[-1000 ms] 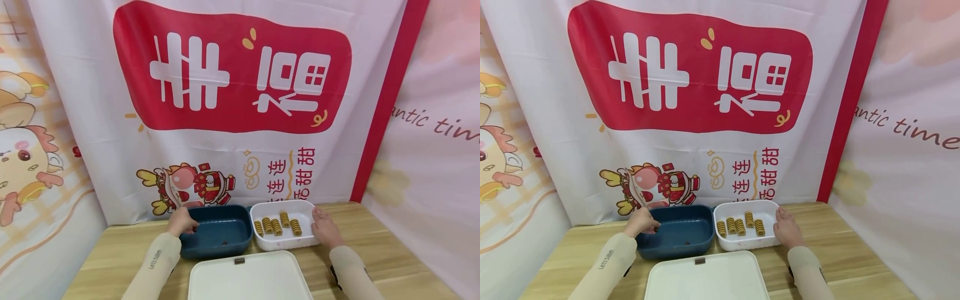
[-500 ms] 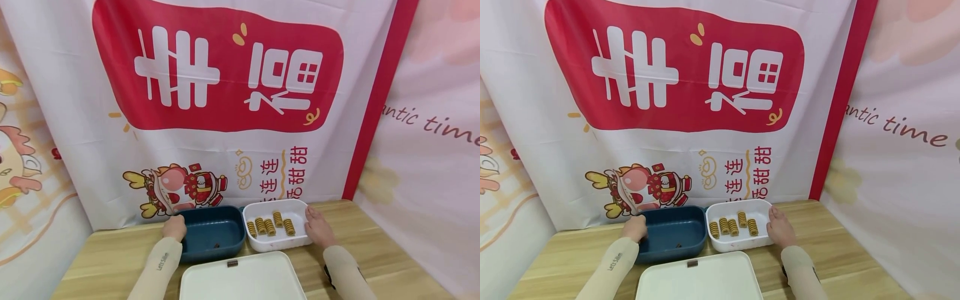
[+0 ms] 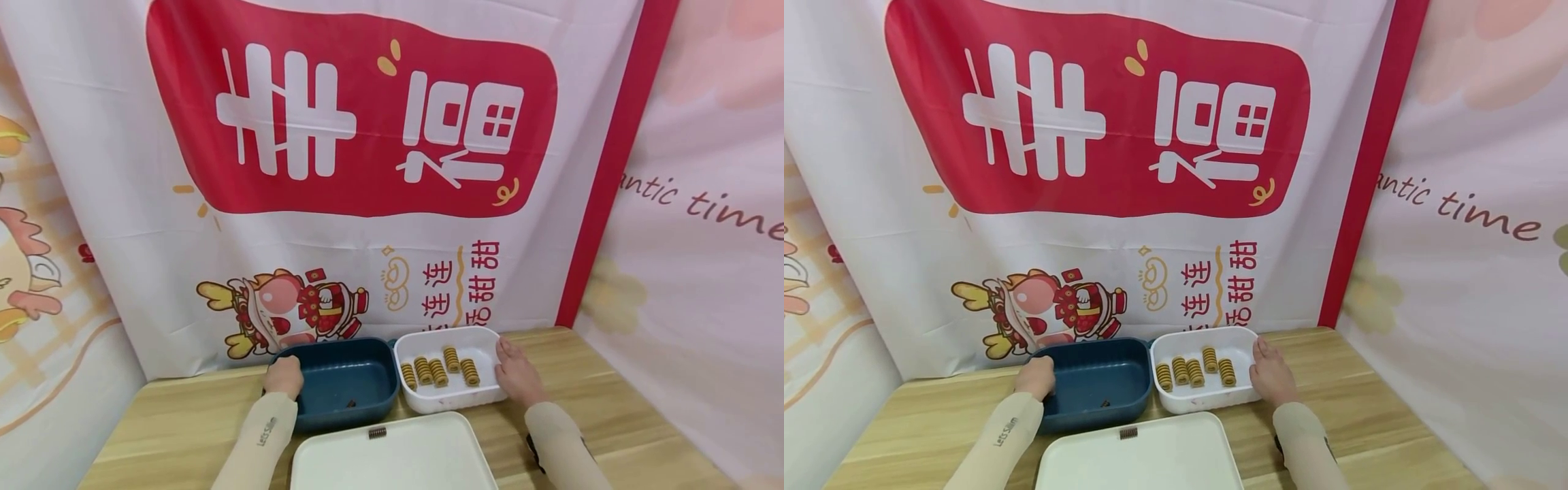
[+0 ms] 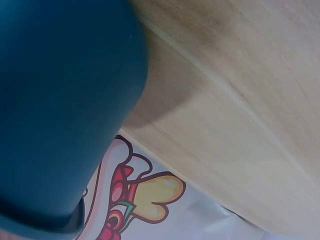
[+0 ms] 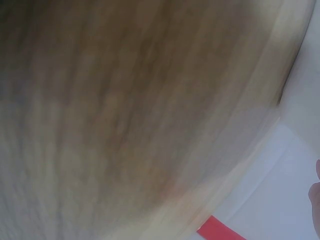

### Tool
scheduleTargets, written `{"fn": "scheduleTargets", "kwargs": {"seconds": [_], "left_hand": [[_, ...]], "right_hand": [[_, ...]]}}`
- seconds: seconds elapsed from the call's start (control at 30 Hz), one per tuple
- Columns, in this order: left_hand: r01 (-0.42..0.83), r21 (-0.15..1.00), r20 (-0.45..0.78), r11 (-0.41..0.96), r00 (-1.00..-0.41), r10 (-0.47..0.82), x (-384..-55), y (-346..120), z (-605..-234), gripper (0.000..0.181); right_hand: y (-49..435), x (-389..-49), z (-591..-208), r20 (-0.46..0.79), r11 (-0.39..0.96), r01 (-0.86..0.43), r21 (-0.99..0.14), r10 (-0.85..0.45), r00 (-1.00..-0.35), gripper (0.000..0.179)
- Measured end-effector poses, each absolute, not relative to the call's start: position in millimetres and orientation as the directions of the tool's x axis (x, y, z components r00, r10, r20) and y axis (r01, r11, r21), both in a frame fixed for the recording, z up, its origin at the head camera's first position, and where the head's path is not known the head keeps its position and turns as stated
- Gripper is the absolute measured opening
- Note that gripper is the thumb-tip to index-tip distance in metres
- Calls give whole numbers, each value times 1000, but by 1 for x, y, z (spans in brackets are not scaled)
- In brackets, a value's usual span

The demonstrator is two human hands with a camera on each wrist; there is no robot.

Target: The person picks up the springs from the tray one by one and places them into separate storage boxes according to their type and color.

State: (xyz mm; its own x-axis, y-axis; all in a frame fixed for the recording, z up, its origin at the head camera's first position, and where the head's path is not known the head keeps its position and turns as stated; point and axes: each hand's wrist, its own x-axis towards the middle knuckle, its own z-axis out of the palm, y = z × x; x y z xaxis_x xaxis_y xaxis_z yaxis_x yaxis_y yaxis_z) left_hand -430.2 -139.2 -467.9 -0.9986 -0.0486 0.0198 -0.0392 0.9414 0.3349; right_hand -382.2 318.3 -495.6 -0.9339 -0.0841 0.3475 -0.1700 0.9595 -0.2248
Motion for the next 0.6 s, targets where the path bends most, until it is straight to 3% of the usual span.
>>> {"fn": "scheduleTargets", "kwargs": {"seconds": [0.23, 0.6], "left_hand": [[1, 320, 35, 947, -999, -11, -423, -140, -455, 15], [28, 300, 44, 953, -999, 16, -416, -140, -446, 19]], "right_hand": [[319, -380, -496, 451, 925, -269, -267, -126, -883, 48], [315, -379, -491, 328, 963, -162, -217, -84, -941, 48]]}}
